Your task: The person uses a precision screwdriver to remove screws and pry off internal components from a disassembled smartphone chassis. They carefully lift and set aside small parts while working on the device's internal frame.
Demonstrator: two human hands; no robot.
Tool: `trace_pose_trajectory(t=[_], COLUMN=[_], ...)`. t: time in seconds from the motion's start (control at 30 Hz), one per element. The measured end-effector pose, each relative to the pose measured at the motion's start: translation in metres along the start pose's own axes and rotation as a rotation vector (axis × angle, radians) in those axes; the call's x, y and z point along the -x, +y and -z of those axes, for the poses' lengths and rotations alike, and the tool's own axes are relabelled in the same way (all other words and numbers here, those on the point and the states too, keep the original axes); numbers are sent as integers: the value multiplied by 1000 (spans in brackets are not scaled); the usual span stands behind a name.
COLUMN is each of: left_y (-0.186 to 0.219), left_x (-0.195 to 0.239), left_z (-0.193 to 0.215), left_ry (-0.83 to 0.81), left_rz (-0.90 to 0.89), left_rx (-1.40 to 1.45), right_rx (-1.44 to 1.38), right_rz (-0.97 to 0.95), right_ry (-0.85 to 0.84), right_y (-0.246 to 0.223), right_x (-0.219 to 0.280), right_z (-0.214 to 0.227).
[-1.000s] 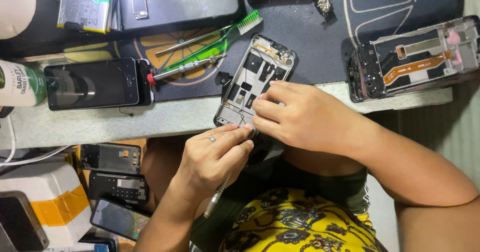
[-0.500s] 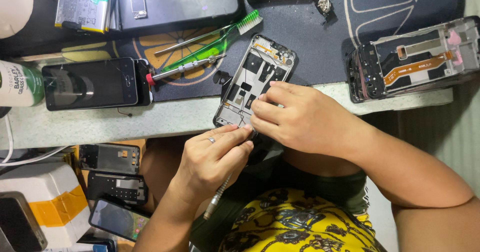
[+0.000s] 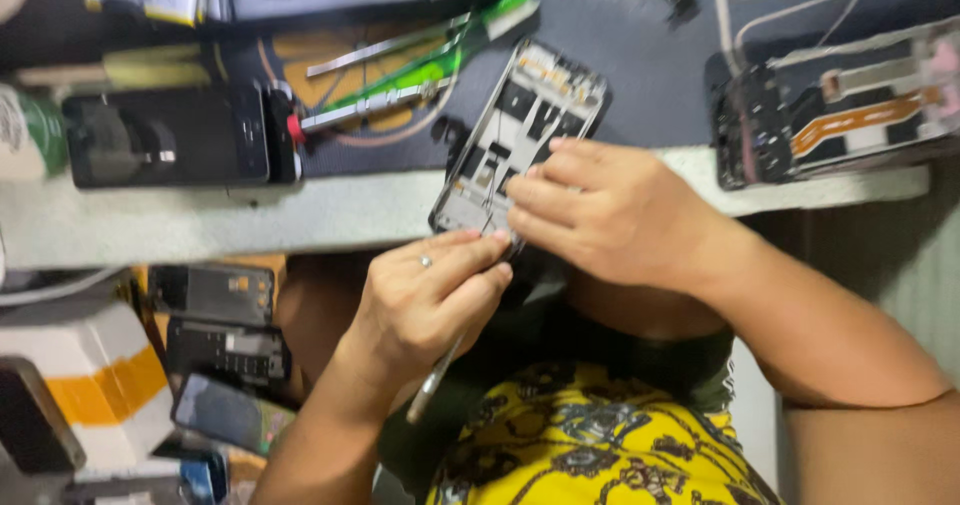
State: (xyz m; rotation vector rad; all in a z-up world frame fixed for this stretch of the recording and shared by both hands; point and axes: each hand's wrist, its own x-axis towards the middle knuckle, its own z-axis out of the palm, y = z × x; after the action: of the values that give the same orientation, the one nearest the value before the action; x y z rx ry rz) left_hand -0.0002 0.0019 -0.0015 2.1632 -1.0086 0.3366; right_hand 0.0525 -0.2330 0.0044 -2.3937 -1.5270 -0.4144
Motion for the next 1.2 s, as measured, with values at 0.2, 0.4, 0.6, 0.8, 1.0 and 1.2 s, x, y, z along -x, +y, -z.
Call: trace_pose_trajectory(t=[0.2, 0.4, 0.6, 0.8, 1.0, 1.2], left_y=[-6, -6, -7, -8, -8, -9], left_x=[7, 9, 10, 9, 10, 9], left_z=[1, -1, 0, 2, 2, 2], left_ry=[-26, -14, -13, -18, -17, 2], left_rz=[-50, -56, -56, -47, -55, -31], left_rx=[2, -1, -3, 11, 10, 12], right_rx=[21, -38, -12, 41, 63, 87], right_rz=[-25, -68, -72, -54, -44, -83], right_ry=[16, 41, 56, 66, 66, 70], right_y=[-1, -1, -5, -8, -10, -13], right_x=[4, 6, 6, 7, 9, 11], right_z=[-7, -14, -16, -18, -23, -30])
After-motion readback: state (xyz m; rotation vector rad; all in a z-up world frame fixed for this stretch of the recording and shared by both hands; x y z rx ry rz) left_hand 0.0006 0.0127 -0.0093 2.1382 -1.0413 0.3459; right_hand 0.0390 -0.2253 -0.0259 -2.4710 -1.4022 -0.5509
